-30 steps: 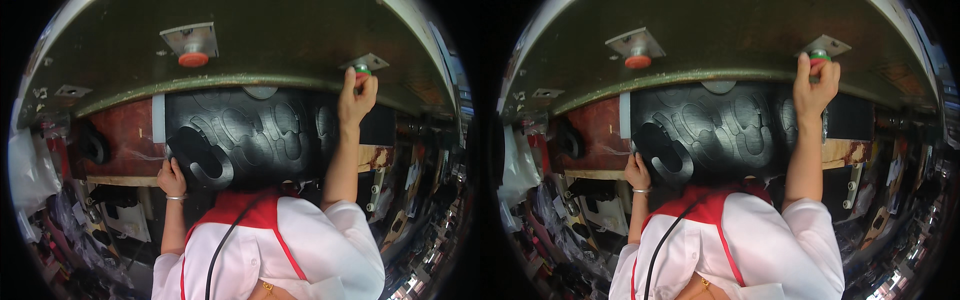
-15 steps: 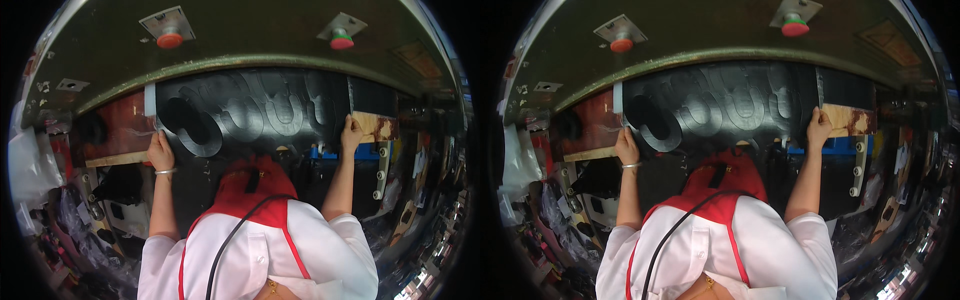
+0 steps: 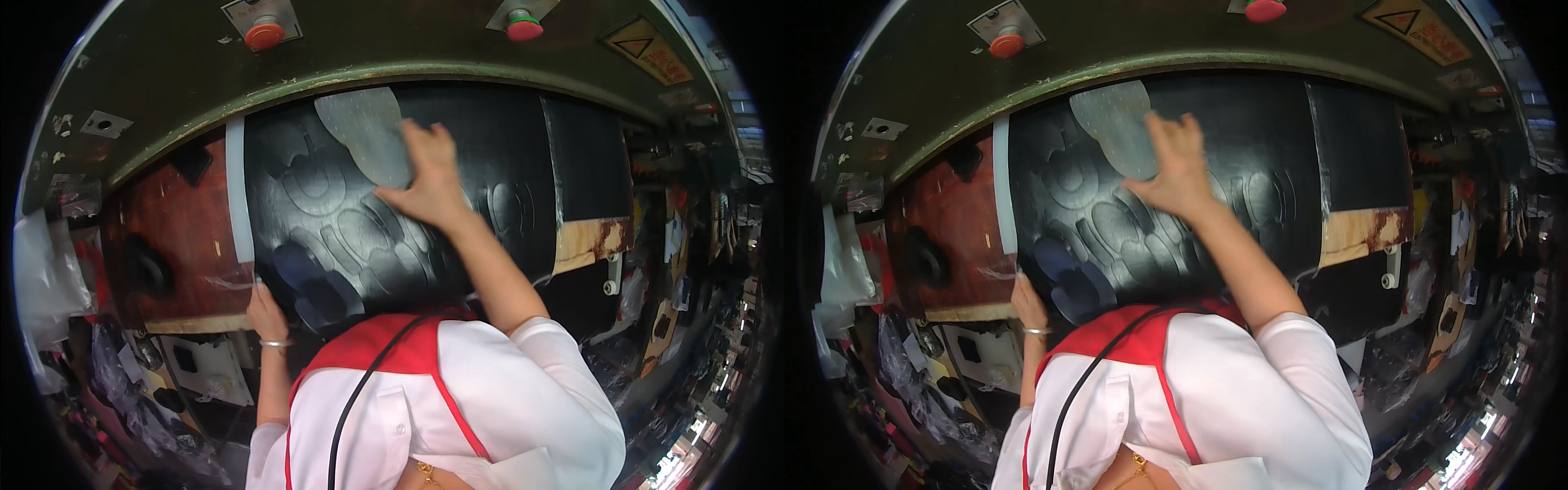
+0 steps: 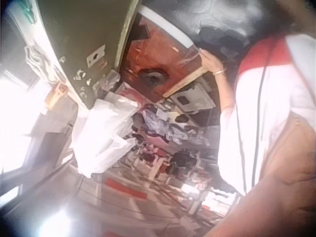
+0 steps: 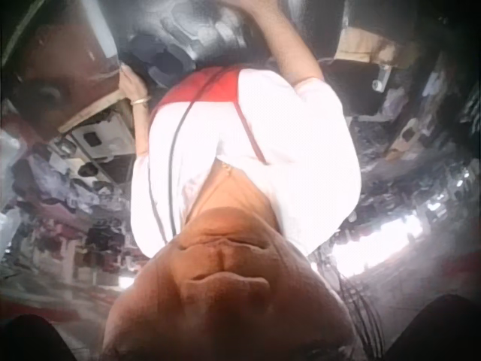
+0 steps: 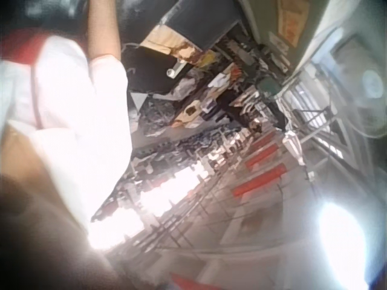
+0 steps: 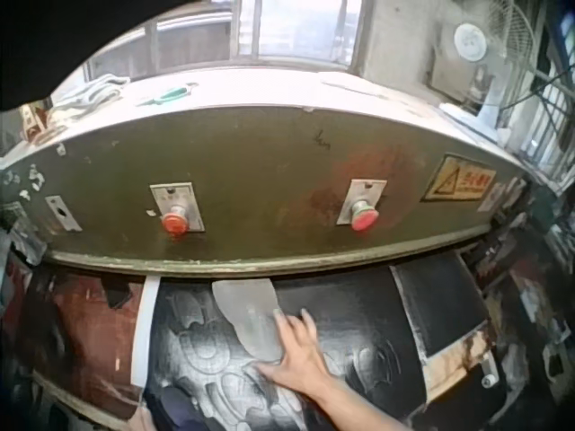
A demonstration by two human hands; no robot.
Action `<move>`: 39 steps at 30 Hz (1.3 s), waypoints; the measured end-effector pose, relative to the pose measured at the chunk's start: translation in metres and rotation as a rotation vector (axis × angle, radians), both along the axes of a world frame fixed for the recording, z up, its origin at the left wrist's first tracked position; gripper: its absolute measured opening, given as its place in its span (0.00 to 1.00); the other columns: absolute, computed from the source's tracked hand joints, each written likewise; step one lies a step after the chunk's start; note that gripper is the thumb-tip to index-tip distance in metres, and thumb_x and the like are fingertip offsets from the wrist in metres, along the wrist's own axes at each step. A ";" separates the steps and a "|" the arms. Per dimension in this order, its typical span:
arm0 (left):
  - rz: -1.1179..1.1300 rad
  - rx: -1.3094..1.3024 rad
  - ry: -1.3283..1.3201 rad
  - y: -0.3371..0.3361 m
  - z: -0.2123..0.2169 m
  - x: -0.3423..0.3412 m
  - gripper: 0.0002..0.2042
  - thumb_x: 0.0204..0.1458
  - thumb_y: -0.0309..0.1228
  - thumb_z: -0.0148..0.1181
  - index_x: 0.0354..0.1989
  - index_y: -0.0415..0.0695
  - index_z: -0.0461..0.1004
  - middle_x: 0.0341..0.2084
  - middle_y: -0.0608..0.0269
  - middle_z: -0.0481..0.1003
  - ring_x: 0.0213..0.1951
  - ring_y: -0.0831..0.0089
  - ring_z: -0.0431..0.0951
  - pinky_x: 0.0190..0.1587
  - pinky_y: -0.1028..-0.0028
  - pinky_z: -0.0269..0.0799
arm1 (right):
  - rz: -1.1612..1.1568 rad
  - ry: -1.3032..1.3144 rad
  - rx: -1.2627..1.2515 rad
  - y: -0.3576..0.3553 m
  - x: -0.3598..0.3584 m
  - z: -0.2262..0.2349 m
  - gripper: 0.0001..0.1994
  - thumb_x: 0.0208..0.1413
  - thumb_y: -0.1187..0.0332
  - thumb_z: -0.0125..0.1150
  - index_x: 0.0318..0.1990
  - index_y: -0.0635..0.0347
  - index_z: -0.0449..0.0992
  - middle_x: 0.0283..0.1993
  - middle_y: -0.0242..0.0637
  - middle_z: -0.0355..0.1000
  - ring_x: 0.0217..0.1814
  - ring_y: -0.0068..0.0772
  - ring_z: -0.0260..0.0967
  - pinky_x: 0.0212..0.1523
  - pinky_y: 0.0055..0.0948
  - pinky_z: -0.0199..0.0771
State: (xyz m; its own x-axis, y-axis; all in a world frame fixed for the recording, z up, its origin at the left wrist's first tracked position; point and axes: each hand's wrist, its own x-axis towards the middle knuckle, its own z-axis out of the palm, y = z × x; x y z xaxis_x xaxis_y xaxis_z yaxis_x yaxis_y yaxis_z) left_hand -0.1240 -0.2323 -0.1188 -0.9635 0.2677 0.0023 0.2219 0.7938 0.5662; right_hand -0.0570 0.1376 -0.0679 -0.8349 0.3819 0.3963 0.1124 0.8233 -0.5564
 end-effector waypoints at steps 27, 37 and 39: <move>0.055 0.053 0.108 0.044 0.002 -0.032 0.16 0.65 0.38 0.43 0.30 0.40 0.69 0.18 0.45 0.69 0.21 0.46 0.69 0.24 0.58 0.62 | -0.409 0.427 0.231 0.148 -0.037 0.090 0.11 0.49 0.67 0.70 0.28 0.59 0.71 0.32 0.40 0.66 0.35 0.43 0.64 0.37 0.37 0.65; -0.193 0.086 0.449 0.060 -0.078 -0.176 0.21 0.66 0.40 0.43 0.50 0.34 0.73 0.43 0.43 0.78 0.45 0.53 0.77 0.48 0.61 0.72 | -0.379 0.549 0.179 0.144 -0.027 0.078 0.15 0.38 0.64 0.73 0.32 0.55 0.75 0.32 0.41 0.66 0.40 0.46 0.64 0.40 0.41 0.66; -0.243 0.106 0.430 0.063 -0.096 -0.191 0.21 0.64 0.42 0.47 0.48 0.35 0.75 0.39 0.44 0.78 0.41 0.52 0.78 0.43 0.61 0.74 | -0.565 0.451 0.185 0.142 0.017 0.066 0.18 0.40 0.63 0.72 0.40 0.59 0.76 0.37 0.45 0.68 0.44 0.49 0.66 0.45 0.40 0.69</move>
State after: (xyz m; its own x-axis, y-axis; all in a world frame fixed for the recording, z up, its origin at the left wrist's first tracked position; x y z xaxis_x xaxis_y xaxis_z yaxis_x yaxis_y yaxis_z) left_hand -0.3147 -0.1688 -0.2146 -0.7794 0.4608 0.4245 0.6239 0.6334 0.4578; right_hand -0.0404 0.2797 -0.0019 -0.2729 0.5985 0.7532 0.3397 0.7924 -0.5066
